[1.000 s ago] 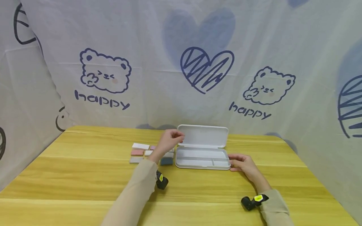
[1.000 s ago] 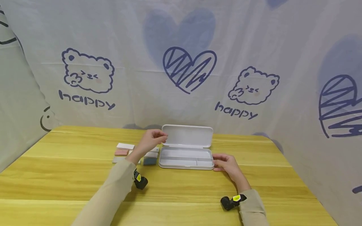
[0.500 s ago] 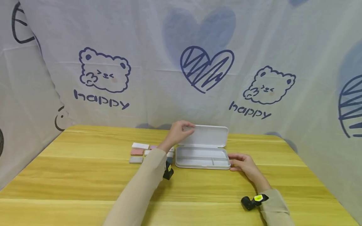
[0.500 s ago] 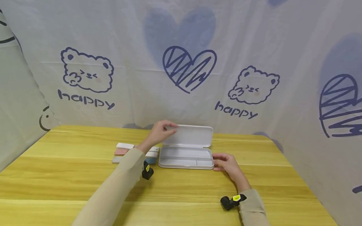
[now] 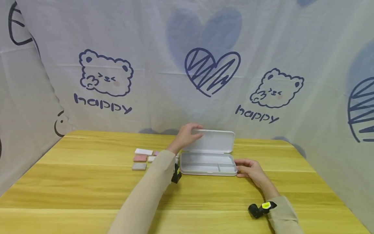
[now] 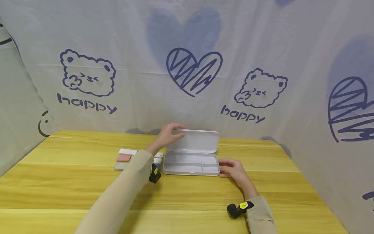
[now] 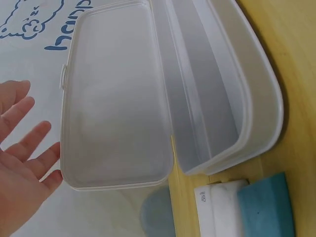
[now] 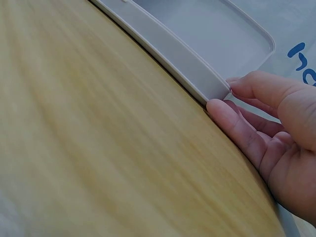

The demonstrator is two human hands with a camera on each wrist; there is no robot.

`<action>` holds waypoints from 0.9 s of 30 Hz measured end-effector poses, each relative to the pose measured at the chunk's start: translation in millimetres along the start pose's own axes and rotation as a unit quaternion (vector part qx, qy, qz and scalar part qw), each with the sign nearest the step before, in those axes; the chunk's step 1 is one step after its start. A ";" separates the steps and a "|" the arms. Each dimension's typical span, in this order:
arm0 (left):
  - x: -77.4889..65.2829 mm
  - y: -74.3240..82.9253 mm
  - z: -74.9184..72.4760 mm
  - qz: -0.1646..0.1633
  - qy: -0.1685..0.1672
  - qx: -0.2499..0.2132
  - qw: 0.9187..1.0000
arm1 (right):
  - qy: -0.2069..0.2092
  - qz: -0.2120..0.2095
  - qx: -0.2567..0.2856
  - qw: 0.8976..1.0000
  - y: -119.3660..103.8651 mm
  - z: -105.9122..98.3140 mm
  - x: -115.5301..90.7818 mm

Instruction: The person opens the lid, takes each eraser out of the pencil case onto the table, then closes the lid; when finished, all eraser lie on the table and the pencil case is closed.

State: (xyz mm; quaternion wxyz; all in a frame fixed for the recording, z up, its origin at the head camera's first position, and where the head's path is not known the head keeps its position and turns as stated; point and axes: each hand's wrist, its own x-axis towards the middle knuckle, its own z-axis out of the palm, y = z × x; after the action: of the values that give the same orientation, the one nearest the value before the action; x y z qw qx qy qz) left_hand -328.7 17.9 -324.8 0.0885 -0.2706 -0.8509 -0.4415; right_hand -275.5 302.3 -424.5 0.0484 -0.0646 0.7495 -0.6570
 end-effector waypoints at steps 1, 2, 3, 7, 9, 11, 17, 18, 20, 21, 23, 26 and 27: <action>0.1 0.6 -0.2 -0.007 -0.001 -0.001 1.000 | 0.000 0.000 -0.001 1.000 0.0 0.2 0.1; 0.2 1.1 -0.4 -0.013 -0.002 0.000 1.000 | 0.000 0.000 -0.001 1.000 -0.1 0.5 0.1; 0.3 1.2 -0.5 -0.016 -0.001 0.003 1.000 | 0.000 0.000 -0.001 1.000 0.0 0.7 0.3; 0.2 0.8 -1.3 -0.031 -0.004 0.000 1.000 | 0.000 0.000 0.001 1.000 0.2 0.8 0.7; -0.4 0.3 -2.0 -0.031 -0.004 0.000 1.000 | 0.000 0.002 0.002 1.000 -0.1 0.6 0.5; -1.5 -0.4 -2.9 -0.028 -0.001 -0.002 1.000 | 0.003 0.004 0.004 1.000 -0.7 0.3 0.2; -8.9 -4.4 -5.7 -0.015 -0.027 -0.031 0.999 | 0.005 0.009 0.017 1.000 -1.9 -0.6 -0.9; -10.7 -5.1 -6.3 -0.015 -0.036 -0.037 0.999 | 0.001 0.007 0.019 1.000 -2.0 -0.9 -1.2; -14.4 -6.9 -6.9 -0.023 -0.059 -0.051 0.997 | 0.001 0.008 0.027 1.000 -2.3 -0.9 -1.4; -16.1 -7.5 -7.1 -0.026 -0.070 -0.059 0.995 | -0.001 0.007 0.030 1.000 -2.2 -1.1 -1.4; -19.3 -8.4 -7.1 -0.035 -0.092 -0.075 0.992 | -0.003 0.006 0.034 0.999 -2.3 -1.6 -1.4; -23.2 -9.7 -5.7 -0.043 -0.129 -0.085 0.987 | -0.008 0.005 0.036 0.999 -1.7 -2.1 -0.9; -24.5 -10.0 -4.7 -0.043 -0.139 -0.083 0.986 | -0.009 0.003 0.035 0.999 -1.6 -2.1 -0.8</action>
State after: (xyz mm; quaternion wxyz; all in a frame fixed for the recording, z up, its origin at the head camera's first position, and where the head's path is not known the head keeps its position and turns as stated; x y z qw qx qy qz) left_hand -314.0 0.1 -338.5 -0.0720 -0.2987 -0.8263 -0.4721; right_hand -275.0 304.3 -422.7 0.0599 -0.0666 0.7261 -0.6817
